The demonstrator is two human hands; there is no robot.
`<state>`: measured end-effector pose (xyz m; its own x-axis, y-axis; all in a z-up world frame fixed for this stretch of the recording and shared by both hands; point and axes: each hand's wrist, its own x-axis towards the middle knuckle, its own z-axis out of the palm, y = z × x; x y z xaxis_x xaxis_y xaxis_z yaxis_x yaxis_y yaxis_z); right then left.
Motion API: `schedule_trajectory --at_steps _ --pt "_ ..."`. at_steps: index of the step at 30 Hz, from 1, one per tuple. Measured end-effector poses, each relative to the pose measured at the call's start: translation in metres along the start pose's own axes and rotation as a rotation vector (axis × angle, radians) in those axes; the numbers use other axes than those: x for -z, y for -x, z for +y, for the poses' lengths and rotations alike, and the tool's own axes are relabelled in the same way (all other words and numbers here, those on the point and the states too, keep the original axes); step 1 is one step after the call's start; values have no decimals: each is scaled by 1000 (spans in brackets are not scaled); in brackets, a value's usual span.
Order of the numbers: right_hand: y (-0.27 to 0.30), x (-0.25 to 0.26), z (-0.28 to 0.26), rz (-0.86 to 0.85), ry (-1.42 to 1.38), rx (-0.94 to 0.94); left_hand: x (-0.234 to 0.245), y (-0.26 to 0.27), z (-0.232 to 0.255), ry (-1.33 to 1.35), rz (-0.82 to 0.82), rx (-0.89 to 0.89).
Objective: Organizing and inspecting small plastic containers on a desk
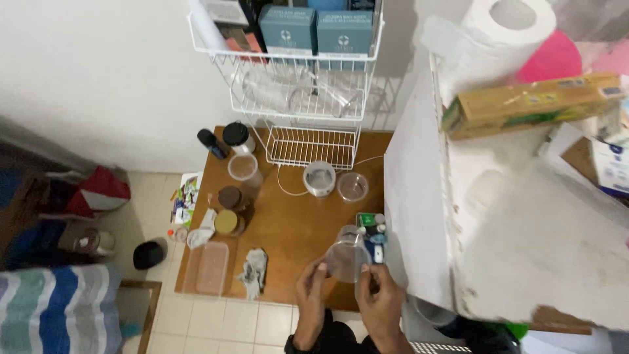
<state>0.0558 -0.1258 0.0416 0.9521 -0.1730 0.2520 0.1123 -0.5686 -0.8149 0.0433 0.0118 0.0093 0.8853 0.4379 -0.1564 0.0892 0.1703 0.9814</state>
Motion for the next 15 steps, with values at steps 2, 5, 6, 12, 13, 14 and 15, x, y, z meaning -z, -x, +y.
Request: schedule_trajectory --at_steps 2,5,6,12,13,14,15 --pt "-18 -25 9 14 17 -92 -5 -31 10 -11 -53 89" --pt "-45 -58 29 84 76 -160 -16 -74 20 -80 -173 142" --pt "-52 -67 37 136 116 -141 -20 -86 21 -142 -239 108" --pt "-93 -106 65 121 -12 -323 -39 -146 -39 -200 -306 -38" --pt "-97 -110 70 130 -9 -329 -43 -150 -35 -201 -316 -36" --pt "-100 -114 75 151 15 -287 -45 -154 -31 -188 -309 -2" --pt "-103 -118 80 172 39 -245 -48 -157 -27 -176 -302 32"
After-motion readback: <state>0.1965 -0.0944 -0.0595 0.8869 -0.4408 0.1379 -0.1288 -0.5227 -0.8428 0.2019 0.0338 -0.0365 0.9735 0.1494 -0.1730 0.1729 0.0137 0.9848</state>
